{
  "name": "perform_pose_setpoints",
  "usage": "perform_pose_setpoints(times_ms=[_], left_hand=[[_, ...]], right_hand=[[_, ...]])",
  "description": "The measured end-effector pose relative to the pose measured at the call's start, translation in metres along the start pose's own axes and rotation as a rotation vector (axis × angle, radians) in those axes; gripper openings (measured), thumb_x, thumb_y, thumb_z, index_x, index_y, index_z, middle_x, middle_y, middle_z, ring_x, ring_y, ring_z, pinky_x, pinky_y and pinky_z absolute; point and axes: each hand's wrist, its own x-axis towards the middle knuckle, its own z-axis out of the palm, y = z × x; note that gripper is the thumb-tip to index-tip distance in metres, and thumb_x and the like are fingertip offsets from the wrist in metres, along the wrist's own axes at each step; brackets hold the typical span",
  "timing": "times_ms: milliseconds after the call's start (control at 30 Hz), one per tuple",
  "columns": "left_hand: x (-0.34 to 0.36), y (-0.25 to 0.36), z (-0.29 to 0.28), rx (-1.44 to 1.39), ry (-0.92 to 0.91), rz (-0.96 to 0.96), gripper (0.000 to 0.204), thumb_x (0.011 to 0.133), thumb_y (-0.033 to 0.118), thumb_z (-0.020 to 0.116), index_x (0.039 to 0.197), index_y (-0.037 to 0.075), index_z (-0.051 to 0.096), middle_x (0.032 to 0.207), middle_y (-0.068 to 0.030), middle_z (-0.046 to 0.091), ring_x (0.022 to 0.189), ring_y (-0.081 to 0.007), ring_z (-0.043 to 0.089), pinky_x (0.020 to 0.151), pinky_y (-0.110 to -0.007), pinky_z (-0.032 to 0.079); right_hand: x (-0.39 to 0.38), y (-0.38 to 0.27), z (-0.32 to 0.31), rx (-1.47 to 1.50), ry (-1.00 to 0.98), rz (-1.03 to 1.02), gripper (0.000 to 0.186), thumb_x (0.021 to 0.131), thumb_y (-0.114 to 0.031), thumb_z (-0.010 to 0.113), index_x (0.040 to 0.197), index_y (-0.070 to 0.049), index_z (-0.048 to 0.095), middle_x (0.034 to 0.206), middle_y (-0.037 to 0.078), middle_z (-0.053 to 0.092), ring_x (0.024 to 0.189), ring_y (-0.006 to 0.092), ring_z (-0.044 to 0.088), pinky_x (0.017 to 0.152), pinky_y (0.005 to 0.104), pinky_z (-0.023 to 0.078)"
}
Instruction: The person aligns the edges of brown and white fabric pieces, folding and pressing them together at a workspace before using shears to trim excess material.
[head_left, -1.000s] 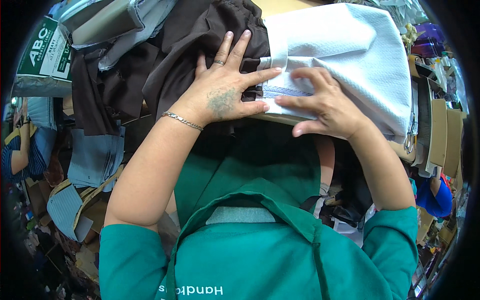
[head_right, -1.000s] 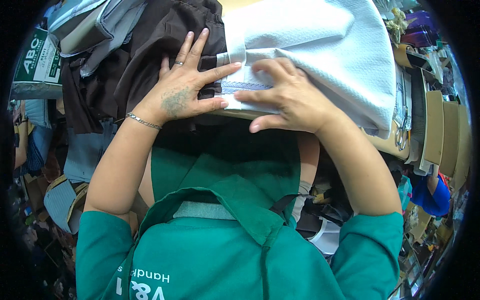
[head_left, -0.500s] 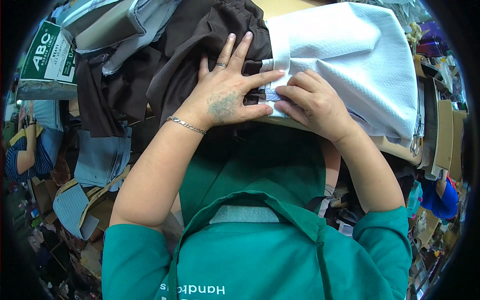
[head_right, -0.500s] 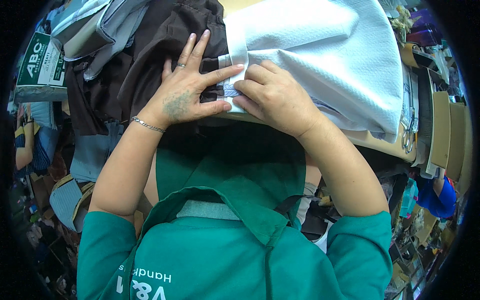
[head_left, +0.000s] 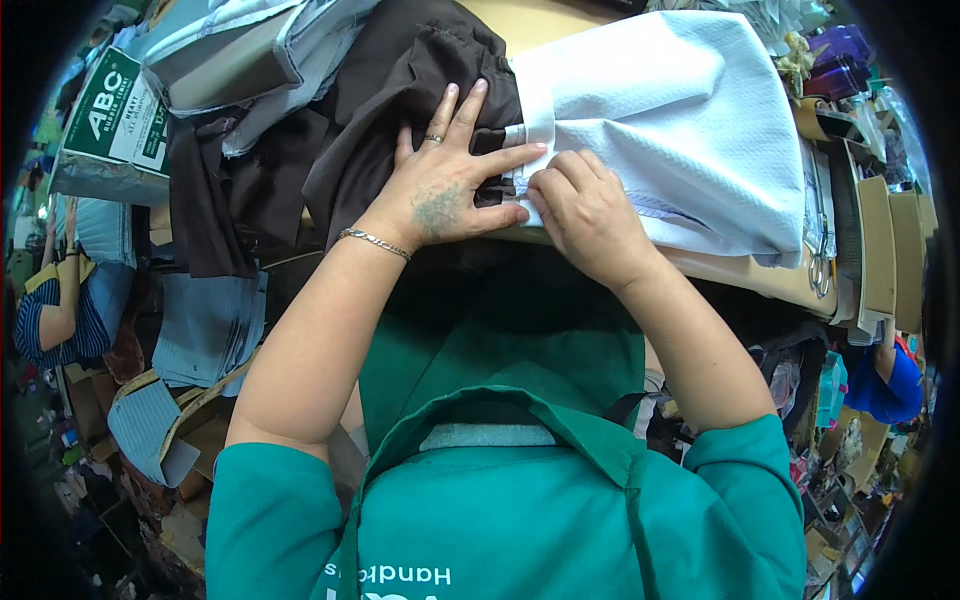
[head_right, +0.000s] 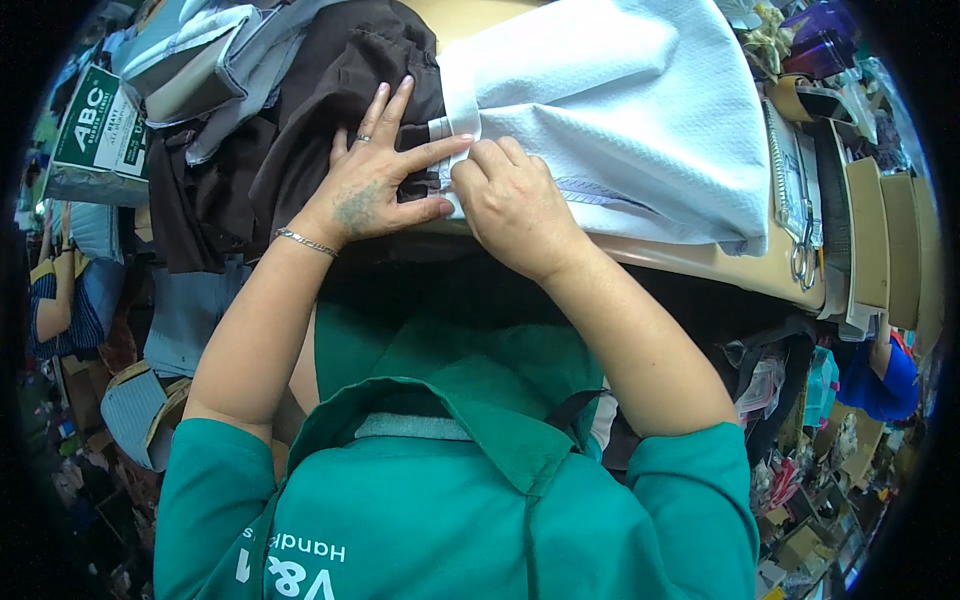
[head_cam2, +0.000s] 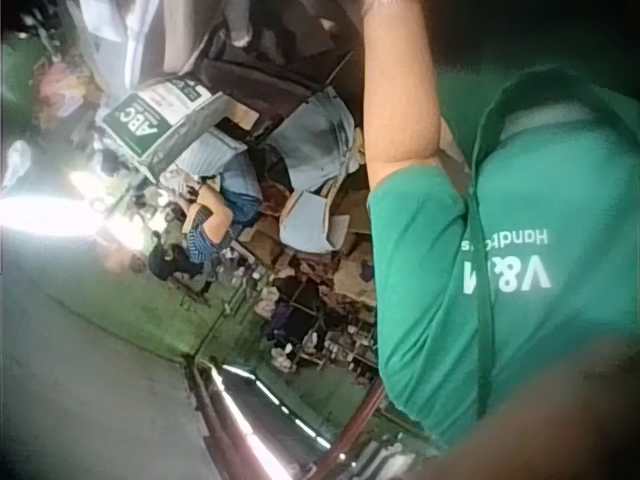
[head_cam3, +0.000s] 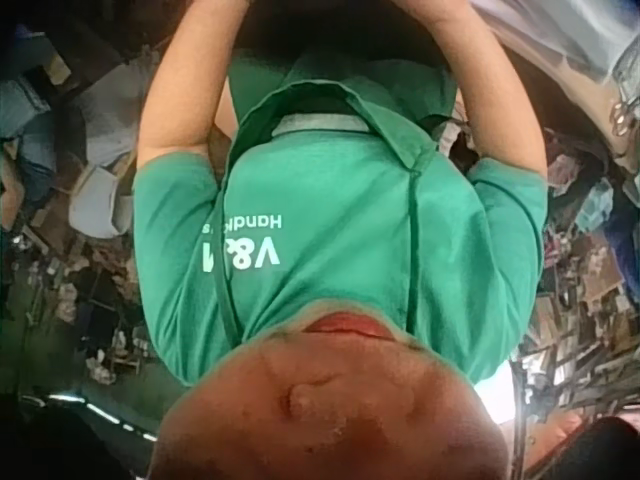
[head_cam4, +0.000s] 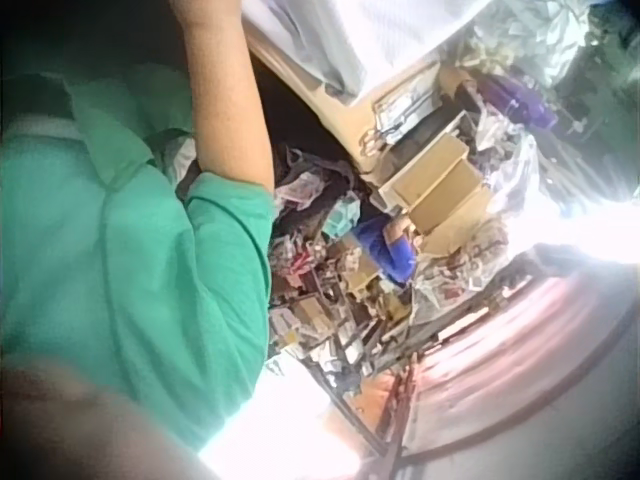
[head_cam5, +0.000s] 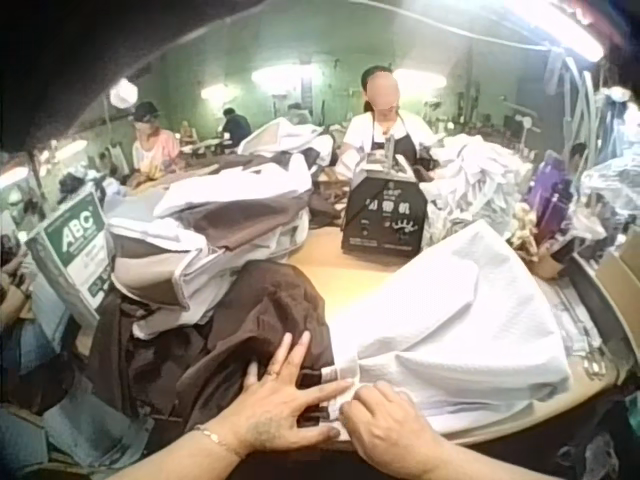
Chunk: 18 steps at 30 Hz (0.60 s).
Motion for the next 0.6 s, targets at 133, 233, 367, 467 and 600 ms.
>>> perform_pose_setpoints(times_ms=[133,233,367,467,600], left_hand=[[0.001,0.001,-0.001,0.000,-0.021,-0.014,0.068,0.066,0.068,0.059,0.128,0.041,0.048,0.150,-0.0172,0.005,0.138,-0.0387,0.003,0.095,-0.072,0.015],[0.001,0.004,-0.006,-0.005,-0.060,-0.032,0.067,0.067,0.067,0.059,0.128,0.041,0.047,0.150,-0.0173,0.004,0.138,-0.0385,0.002,0.096,-0.071,0.015],[0.001,0.006,-0.010,-0.014,-0.096,-0.048,0.064,0.069,0.065,0.060,0.128,0.045,0.044,0.150,-0.0173,0.005,0.138,-0.0382,0.001,0.098,-0.069,0.013],[0.001,0.002,-0.005,-0.020,-0.074,-0.032,0.068,0.067,0.067,0.060,0.128,0.042,0.046,0.150,-0.0177,0.002,0.138,-0.0385,0.001,0.095,-0.072,0.015],[0.001,0.005,-0.008,-0.012,-0.069,-0.021,0.066,0.067,0.062,0.062,0.128,0.041,0.047,0.151,-0.0172,0.001,0.138,-0.0389,0.001,0.094,-0.072,0.017]], right_hand=[[0.005,0.003,0.002,0.136,-0.003,0.108,0.010,0.080,-0.010,0.056,0.082,-0.001,0.054,0.085,0.013,0.054,0.083,0.0304,0.053,0.073,0.0403,0.045],[0.008,0.012,0.005,0.249,0.009,0.124,0.012,0.082,-0.011,0.055,0.082,0.001,0.055,0.084,0.016,0.055,0.083,0.0330,0.053,0.074,0.0416,0.044],[0.011,0.017,0.000,0.381,-0.054,0.257,0.011,0.082,-0.011,0.056,0.083,0.000,0.057,0.083,0.016,0.055,0.084,0.0335,0.054,0.075,0.0421,0.044],[0.004,0.019,-0.002,0.476,-0.028,0.195,0.010,0.080,-0.012,0.059,0.085,-0.003,0.059,0.084,0.014,0.055,0.085,0.0321,0.054,0.075,0.0412,0.044],[0.002,0.016,-0.004,0.374,0.030,-0.018,0.014,0.075,-0.015,0.063,0.085,-0.006,0.060,0.087,0.010,0.055,0.084,0.0295,0.054,0.074,0.0386,0.045]])
